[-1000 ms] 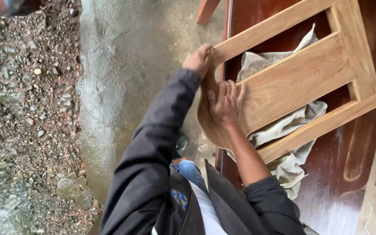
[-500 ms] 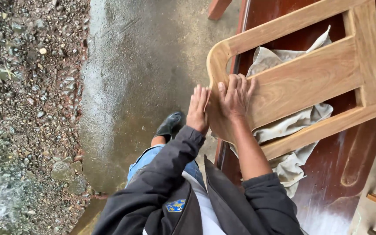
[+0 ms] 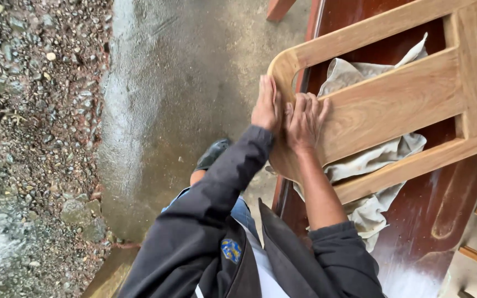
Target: The person sands the edges and surfaces of a wooden chair frame using a sanding block. They rotate the chair to access different sides and smooth the curved edges and flat surfaces.
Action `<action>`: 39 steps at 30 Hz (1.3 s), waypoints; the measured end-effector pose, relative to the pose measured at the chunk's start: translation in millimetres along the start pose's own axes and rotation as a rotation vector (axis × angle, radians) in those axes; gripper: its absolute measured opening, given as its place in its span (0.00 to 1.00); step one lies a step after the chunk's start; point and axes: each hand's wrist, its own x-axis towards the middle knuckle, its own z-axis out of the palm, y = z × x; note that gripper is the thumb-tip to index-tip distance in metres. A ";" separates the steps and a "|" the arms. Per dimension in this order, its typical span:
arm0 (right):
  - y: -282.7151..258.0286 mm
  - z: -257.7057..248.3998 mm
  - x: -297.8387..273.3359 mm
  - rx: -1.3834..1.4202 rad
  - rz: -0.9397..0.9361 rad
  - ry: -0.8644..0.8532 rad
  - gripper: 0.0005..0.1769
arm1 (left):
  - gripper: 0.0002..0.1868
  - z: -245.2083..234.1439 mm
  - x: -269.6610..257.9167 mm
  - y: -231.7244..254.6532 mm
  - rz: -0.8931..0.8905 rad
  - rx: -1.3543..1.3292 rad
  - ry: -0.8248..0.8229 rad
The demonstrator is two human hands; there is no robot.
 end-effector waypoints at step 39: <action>-10.6 -14.1 8.8 0.119 0.054 0.025 0.17 | 0.22 -7.7 108.2 32.0 0.270 0.659 -0.171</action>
